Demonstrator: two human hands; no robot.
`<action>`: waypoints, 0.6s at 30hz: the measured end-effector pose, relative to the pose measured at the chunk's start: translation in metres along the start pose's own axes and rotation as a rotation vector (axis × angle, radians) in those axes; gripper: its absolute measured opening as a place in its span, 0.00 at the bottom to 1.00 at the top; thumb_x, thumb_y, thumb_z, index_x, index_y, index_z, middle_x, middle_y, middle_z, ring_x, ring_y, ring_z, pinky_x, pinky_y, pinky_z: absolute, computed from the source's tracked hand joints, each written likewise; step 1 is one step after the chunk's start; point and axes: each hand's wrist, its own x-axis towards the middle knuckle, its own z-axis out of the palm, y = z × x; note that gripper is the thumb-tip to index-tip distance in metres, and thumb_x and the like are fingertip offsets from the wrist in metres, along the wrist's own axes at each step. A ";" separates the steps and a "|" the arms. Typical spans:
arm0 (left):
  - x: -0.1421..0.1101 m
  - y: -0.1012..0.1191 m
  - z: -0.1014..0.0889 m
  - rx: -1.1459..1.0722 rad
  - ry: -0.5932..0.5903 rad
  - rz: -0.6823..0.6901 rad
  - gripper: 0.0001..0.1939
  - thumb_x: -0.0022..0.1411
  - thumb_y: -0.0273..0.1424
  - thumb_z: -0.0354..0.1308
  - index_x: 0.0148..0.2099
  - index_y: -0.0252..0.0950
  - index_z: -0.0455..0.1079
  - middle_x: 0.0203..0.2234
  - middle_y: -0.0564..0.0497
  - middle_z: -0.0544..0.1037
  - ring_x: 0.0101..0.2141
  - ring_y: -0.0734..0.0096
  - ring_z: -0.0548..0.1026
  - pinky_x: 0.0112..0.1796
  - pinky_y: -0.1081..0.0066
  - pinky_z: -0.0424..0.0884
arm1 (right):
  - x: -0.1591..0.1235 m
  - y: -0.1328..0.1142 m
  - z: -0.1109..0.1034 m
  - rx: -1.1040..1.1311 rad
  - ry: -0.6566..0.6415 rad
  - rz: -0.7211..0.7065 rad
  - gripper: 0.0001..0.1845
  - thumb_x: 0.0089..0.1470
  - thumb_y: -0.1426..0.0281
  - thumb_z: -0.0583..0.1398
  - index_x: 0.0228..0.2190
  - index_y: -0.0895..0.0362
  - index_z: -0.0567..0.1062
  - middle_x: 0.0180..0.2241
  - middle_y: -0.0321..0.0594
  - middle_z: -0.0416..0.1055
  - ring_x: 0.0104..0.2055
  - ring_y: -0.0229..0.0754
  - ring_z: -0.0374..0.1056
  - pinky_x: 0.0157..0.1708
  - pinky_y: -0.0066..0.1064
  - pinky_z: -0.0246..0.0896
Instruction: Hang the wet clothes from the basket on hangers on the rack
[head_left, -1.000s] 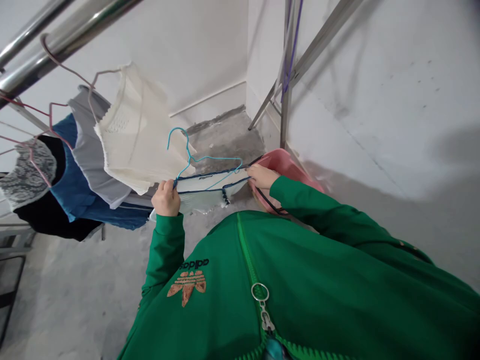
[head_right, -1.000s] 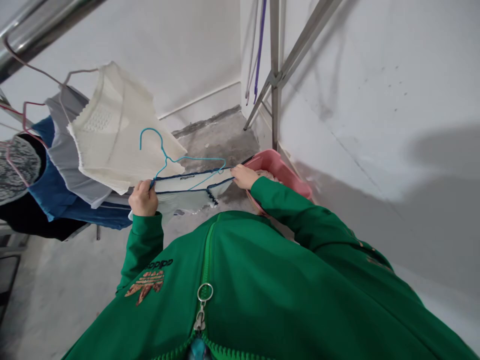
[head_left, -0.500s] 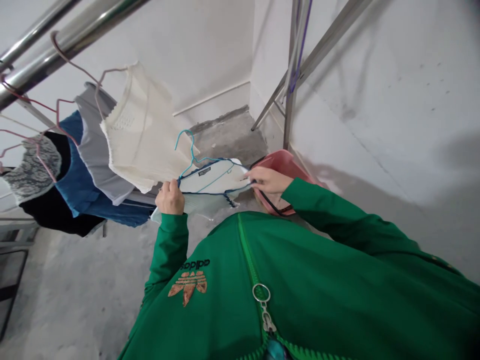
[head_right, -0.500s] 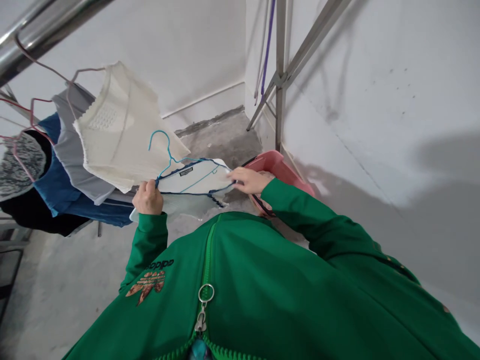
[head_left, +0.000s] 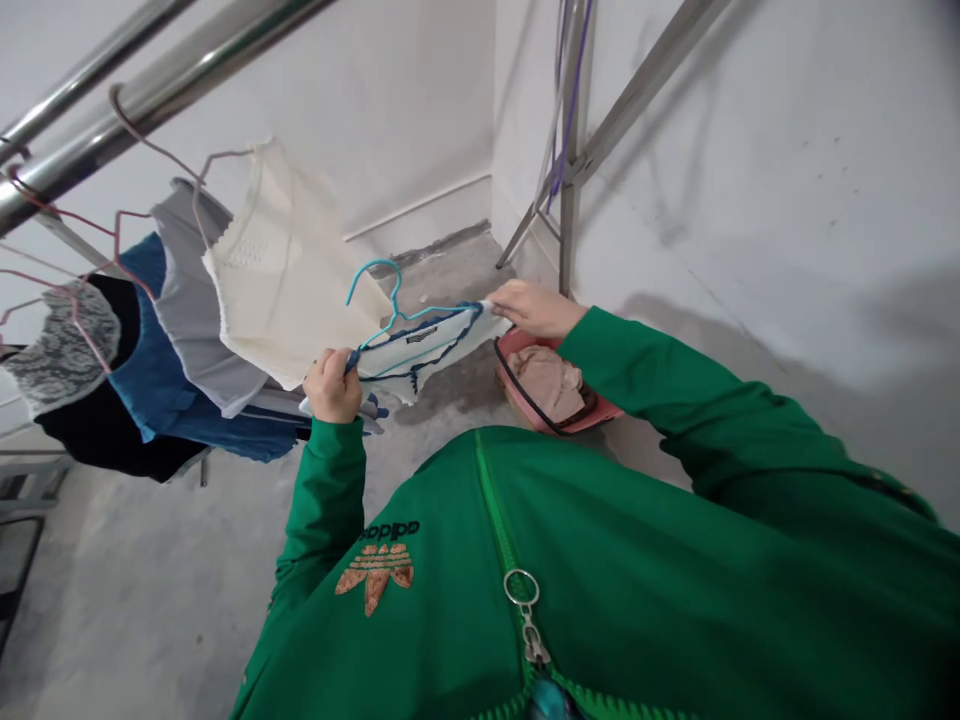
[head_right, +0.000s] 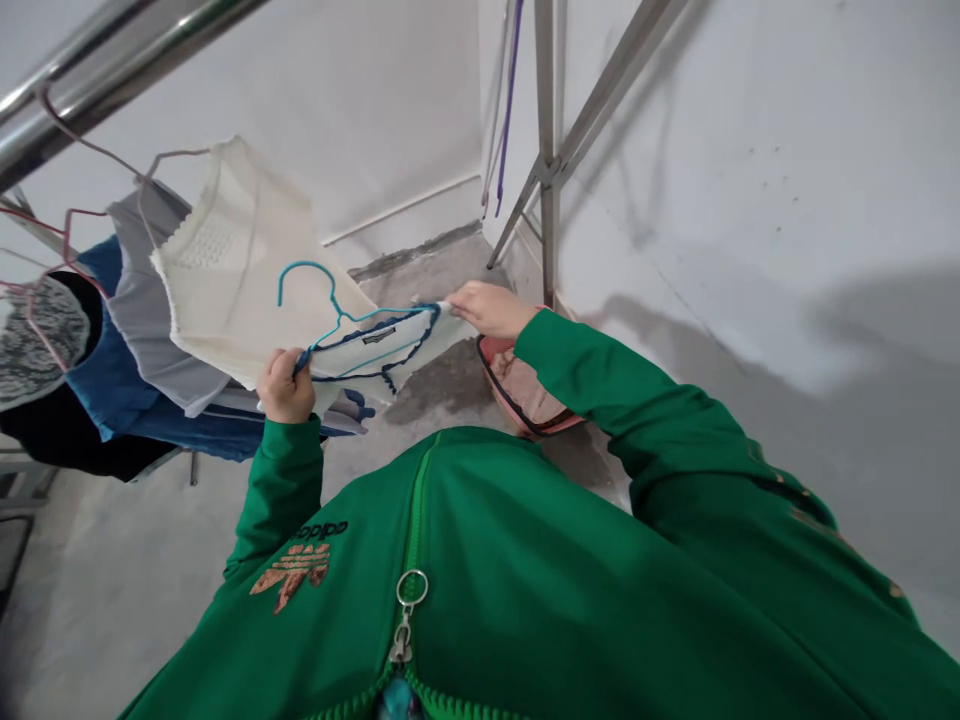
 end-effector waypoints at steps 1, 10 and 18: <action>0.002 0.002 0.000 -0.007 -0.026 0.003 0.15 0.66 0.40 0.47 0.38 0.36 0.71 0.28 0.44 0.71 0.32 0.63 0.70 0.35 0.66 0.65 | 0.000 -0.001 0.001 -0.003 -0.005 -0.029 0.21 0.63 0.64 0.46 0.45 0.62 0.72 0.42 0.53 0.72 0.47 0.50 0.66 0.49 0.42 0.61; 0.044 -0.024 0.002 -0.465 -0.498 0.086 0.36 0.61 0.60 0.40 0.47 0.34 0.71 0.39 0.43 0.77 0.44 0.60 0.73 0.47 0.64 0.68 | -0.005 -0.034 -0.051 -0.174 0.488 -0.043 0.18 0.64 0.61 0.45 0.35 0.55 0.71 0.32 0.45 0.72 0.36 0.44 0.69 0.38 0.36 0.63; 0.064 -0.034 0.024 -0.510 -0.361 0.017 0.22 0.59 0.51 0.55 0.34 0.35 0.70 0.28 0.49 0.72 0.31 0.69 0.70 0.33 0.70 0.67 | -0.023 -0.028 -0.097 -0.167 0.705 -0.079 0.11 0.61 0.67 0.52 0.32 0.56 0.72 0.29 0.45 0.74 0.32 0.43 0.70 0.32 0.32 0.64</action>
